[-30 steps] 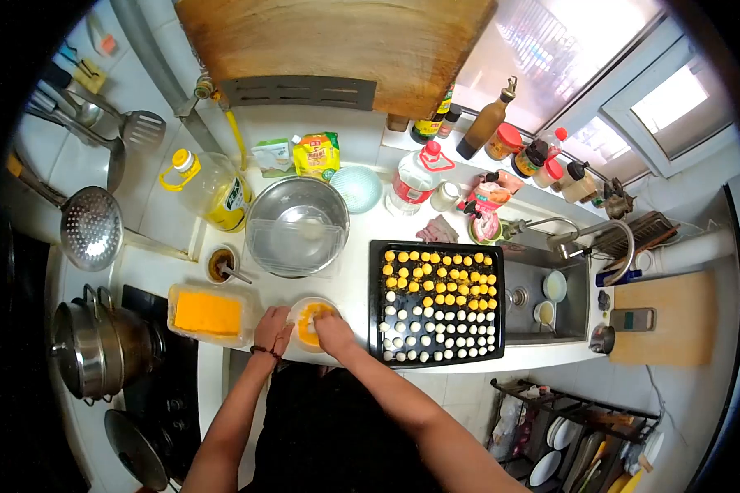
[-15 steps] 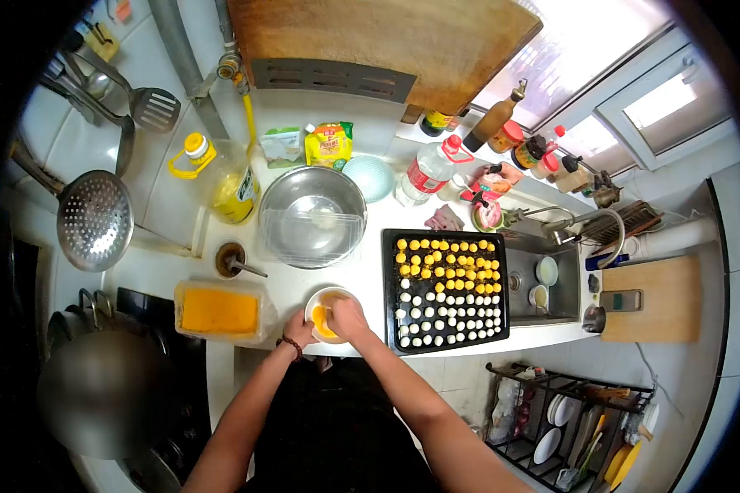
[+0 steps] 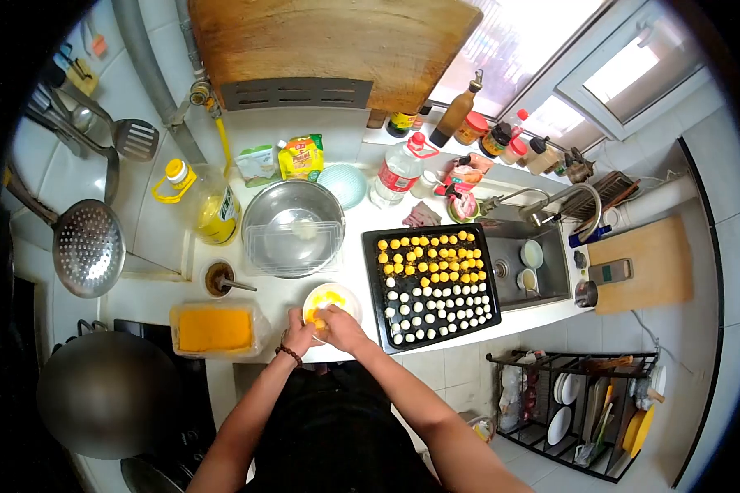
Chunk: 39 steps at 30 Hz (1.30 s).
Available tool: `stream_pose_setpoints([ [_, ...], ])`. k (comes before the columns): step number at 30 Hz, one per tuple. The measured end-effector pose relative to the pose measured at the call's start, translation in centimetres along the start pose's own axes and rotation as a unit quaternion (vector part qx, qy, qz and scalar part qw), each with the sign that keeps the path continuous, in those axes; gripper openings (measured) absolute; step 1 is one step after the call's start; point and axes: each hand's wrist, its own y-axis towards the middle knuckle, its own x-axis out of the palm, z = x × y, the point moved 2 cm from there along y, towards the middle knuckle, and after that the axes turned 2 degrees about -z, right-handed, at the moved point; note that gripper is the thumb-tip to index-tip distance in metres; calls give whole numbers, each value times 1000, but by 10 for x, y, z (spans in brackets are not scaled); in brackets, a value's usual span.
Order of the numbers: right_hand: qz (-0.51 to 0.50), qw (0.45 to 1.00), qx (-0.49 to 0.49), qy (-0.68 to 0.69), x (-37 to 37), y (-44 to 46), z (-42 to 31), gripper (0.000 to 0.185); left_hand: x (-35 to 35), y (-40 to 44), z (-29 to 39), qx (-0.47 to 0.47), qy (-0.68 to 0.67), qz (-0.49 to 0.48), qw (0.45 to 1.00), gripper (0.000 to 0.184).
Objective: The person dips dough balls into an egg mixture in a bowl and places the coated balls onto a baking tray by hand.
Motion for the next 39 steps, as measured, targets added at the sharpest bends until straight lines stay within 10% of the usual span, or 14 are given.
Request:
stream_pose_setpoints([
  [18,108,982,-33,-150,-44,0,-46,33,-13,-3,30,-37,-89,-77,992,48],
  [24,-54,998,-1,27,-39,17,-32,44,-10,-9,45,-25,-67,-89,993,40],
  [28,131,972,-21,-193,-46,5,-48,45,-11,-8,54,-24,-70,-89,993,38],
  [33,-3,998,-67,6,-34,18,-35,35,-9,-9,62,-22,-41,-88,995,38],
  [39,116,985,-33,-122,-45,4,-56,29,-11,-12,63,-30,-93,-79,992,42],
])
